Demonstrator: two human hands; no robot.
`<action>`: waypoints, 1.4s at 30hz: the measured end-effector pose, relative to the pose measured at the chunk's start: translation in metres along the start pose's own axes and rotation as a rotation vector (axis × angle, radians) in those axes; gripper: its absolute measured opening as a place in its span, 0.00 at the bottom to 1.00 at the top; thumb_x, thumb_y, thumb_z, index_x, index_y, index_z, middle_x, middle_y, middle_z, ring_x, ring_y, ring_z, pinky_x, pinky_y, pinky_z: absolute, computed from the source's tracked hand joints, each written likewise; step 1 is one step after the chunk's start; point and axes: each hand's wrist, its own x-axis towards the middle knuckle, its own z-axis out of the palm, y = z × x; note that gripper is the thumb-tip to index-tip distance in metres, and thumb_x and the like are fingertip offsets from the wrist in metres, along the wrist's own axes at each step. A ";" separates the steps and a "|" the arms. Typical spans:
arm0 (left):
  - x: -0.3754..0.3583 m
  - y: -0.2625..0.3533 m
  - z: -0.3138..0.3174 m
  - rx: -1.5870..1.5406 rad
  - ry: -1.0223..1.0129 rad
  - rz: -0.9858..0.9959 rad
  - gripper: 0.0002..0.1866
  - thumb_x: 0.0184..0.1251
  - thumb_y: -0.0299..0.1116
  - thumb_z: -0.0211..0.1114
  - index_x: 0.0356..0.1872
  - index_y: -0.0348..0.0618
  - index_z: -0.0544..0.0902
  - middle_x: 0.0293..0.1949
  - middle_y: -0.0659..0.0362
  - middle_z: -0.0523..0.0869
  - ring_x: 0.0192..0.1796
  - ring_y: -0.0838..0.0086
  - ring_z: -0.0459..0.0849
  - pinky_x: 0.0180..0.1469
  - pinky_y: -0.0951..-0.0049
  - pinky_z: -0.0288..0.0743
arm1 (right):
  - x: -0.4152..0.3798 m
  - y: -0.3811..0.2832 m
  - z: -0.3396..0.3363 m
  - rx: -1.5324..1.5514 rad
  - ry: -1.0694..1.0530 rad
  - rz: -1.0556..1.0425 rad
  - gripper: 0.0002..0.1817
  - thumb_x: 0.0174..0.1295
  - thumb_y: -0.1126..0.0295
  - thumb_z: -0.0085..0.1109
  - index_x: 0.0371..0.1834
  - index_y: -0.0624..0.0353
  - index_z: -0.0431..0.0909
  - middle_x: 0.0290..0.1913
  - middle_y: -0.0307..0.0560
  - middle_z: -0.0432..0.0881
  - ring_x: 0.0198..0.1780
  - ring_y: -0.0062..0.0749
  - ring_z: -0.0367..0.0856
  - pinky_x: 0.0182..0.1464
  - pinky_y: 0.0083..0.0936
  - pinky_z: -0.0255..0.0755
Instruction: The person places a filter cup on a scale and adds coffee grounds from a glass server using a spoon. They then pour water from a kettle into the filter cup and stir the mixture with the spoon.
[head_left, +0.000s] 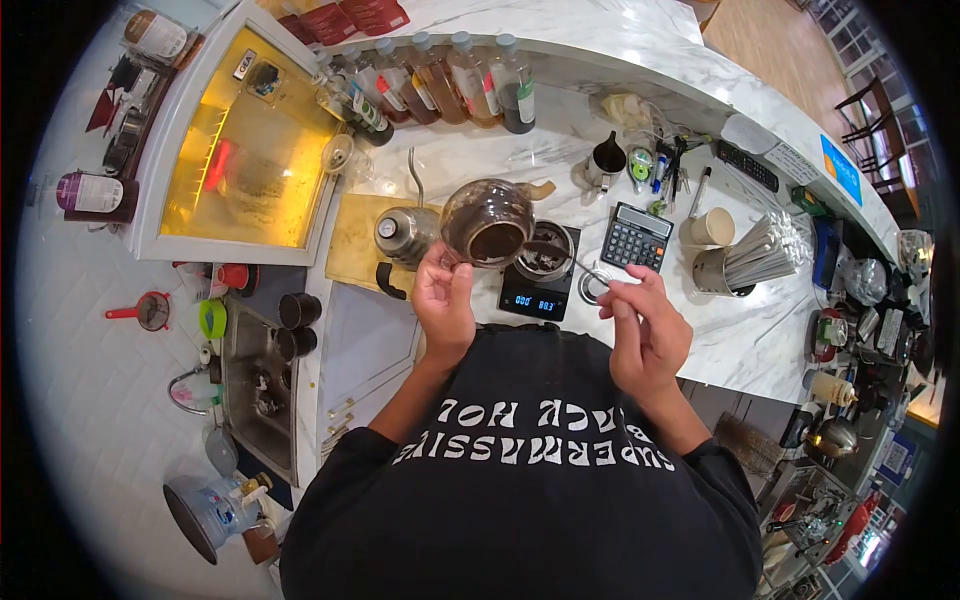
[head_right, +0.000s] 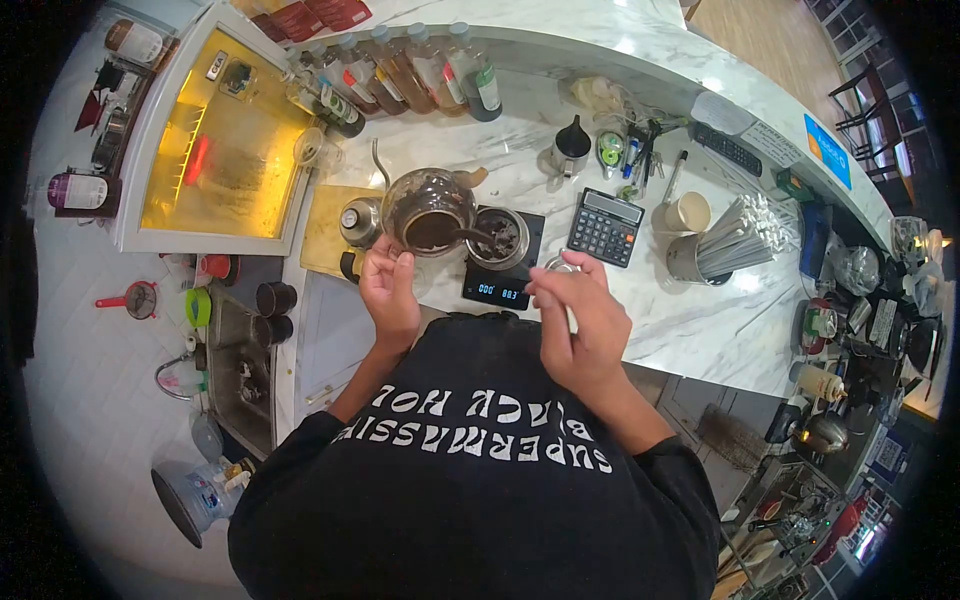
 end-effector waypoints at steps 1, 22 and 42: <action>-0.001 0.002 -0.002 -0.022 -0.048 0.010 0.09 0.76 0.20 0.62 0.38 0.41 0.69 0.69 0.41 0.75 0.66 0.66 0.78 0.68 0.64 0.70 | 0.001 -0.004 0.001 0.025 -0.034 -0.043 0.12 0.65 0.85 0.63 0.50 0.63 0.84 0.36 0.47 0.89 0.36 0.35 0.87 0.60 0.45 0.75; -0.019 0.023 0.003 -0.045 -0.104 0.206 0.12 0.71 0.18 0.64 0.38 0.39 0.68 0.71 0.32 0.70 0.72 0.53 0.75 0.71 0.51 0.72 | 0.002 -0.020 0.021 -0.215 -0.259 -0.204 0.18 0.55 0.84 0.68 0.51 0.61 0.84 0.34 0.41 0.86 0.33 0.32 0.83 0.61 0.49 0.73; -0.021 0.017 -0.001 0.222 -0.051 0.234 0.14 0.65 0.19 0.72 0.31 0.38 0.71 0.66 0.34 0.77 0.64 0.54 0.84 0.66 0.58 0.78 | -0.002 0.009 0.040 0.833 -0.183 0.812 0.14 0.78 0.72 0.53 0.58 0.70 0.79 0.42 0.56 0.89 0.41 0.35 0.90 0.50 0.28 0.81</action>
